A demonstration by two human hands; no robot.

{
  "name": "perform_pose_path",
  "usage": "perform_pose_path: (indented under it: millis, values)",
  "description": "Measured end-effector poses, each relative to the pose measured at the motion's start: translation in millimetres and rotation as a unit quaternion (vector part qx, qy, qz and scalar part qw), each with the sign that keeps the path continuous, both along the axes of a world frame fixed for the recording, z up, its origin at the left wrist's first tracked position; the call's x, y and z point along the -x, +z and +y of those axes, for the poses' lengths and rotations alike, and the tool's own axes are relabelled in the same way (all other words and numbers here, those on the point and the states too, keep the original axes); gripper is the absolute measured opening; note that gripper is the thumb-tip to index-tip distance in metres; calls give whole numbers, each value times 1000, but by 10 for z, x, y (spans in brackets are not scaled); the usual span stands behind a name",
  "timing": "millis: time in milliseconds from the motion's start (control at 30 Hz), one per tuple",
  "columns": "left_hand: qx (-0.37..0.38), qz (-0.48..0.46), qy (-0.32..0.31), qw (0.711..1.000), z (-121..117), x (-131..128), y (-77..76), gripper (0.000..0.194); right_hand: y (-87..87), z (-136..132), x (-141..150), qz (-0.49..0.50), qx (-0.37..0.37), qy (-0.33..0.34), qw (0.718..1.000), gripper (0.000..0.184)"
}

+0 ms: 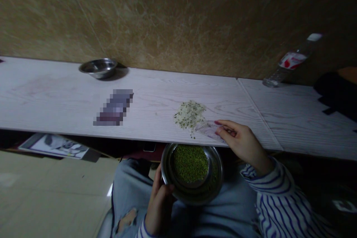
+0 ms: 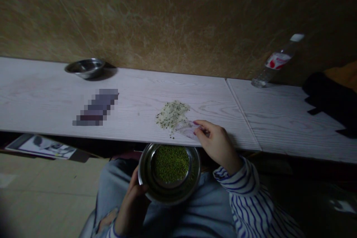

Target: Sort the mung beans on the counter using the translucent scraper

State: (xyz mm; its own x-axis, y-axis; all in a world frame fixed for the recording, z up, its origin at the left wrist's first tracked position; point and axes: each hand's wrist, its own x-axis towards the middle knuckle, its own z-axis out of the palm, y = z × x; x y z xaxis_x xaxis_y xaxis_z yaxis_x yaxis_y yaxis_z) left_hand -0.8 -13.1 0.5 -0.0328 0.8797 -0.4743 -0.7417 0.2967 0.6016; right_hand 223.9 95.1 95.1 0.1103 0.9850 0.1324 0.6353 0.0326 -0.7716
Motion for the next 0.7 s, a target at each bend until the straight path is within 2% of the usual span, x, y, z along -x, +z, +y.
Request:
perform_pose_path:
  millis: [400,533,700]
  values:
    - [4,15,-2,1000,-5,9,-2,69,-45,-10,43,-4,-2,40,999,32]
    - [2,12,-7,1000,-8,14,-14,70,-62,34,59,-6,-3,45,999,33]
    - [-14,6,-5,1000,-6,23,-66,62,-126,162,75,2,-16,58,998,33]
